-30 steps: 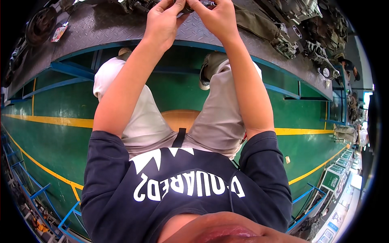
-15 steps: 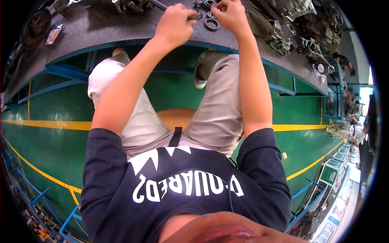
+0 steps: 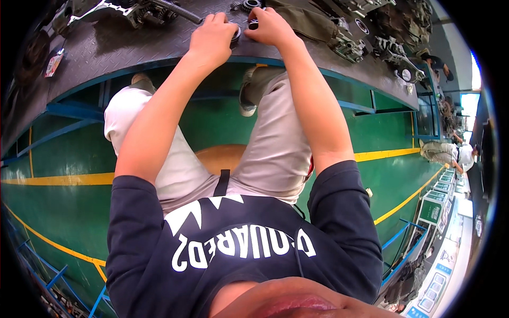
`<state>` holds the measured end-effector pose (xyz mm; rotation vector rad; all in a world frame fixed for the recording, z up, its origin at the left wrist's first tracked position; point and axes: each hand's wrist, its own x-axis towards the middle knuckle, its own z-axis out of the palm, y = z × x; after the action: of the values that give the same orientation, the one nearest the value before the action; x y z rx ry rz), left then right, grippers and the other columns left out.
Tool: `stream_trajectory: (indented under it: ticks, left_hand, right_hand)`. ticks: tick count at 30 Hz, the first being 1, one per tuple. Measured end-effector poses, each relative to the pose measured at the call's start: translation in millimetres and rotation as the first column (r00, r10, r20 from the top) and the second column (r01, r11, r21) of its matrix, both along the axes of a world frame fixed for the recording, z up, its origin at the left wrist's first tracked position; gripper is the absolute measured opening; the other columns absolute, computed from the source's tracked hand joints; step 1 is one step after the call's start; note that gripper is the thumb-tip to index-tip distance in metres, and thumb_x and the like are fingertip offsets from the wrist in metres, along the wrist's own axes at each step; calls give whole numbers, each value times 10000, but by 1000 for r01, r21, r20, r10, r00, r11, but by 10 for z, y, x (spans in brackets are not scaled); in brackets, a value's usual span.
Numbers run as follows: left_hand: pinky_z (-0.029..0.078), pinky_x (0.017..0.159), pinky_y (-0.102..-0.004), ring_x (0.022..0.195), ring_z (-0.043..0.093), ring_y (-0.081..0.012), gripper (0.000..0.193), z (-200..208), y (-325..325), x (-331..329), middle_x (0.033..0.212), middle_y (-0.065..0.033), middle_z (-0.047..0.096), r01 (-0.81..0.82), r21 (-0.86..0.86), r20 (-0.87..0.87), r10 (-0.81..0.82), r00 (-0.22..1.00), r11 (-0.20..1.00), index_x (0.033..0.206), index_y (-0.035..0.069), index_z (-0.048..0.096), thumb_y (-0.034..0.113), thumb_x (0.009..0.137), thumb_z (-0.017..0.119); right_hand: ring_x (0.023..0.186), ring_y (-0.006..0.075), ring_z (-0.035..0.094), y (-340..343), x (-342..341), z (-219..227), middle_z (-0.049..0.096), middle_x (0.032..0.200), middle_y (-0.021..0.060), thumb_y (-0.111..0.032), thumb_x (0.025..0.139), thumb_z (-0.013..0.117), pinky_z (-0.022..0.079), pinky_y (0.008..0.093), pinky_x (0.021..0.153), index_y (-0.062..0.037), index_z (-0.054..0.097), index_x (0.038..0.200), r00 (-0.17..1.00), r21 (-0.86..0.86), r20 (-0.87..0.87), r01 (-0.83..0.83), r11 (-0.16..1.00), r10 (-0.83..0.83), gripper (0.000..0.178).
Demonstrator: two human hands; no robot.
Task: The person handles gear rings and bearings by hand, slides gears and rings onto a transmission shaft, and fits the shaft assembly into the gearbox housing.
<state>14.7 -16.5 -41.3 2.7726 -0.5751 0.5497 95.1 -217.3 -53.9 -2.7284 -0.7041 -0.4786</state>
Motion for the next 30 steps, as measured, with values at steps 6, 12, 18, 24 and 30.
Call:
stream_trajectory:
  ticks: [6,12,18,24,30]
  left_hand:
    - [528,986,-443,1221,588,-338,352,107,-119,-138,1249,-120,618,72,-84,-40,-75,996,994,1226,120,693,184,882,730]
    - [520,974,-427,1175,623,-352,315,329,-36,-417,1258,-116,647,165,-131,-118,-181,976,978,1227,96,690,166,920,696]
    - [520,976,-439,1171,623,-364,326,318,-219,-644,1262,-129,653,313,-44,-269,-313,911,949,1238,97,689,208,932,692]
    - [533,945,-470,1134,645,-363,442,129,-32,-732,1163,-165,671,349,208,-477,-217,852,914,1305,118,659,335,923,710]
    - [524,1005,-448,1181,637,-343,460,192,-138,-704,1247,-147,662,377,264,-612,-148,777,888,1366,139,630,361,966,673]
  right_hand:
    - [961,343,707,-58,76,5,752,934,162,-304,691,797,575,448,869,-96,778,953,984,-135,-122,116,984,-133,335]
    - [1214,405,628,309,-58,116,661,1261,269,-328,725,857,536,446,1017,-54,753,1186,887,-158,-290,326,932,-359,546]
    - [1158,356,624,242,-63,145,749,1059,151,-347,678,813,525,467,1007,-132,792,1052,985,-79,-58,160,984,-165,431]
    - [942,376,700,450,-261,398,715,951,246,-212,706,784,561,434,848,16,696,1058,981,456,-128,-74,887,147,428]
    - [914,332,744,484,-288,526,751,974,232,-181,660,786,578,386,851,38,695,1145,939,301,-225,-186,935,259,540]
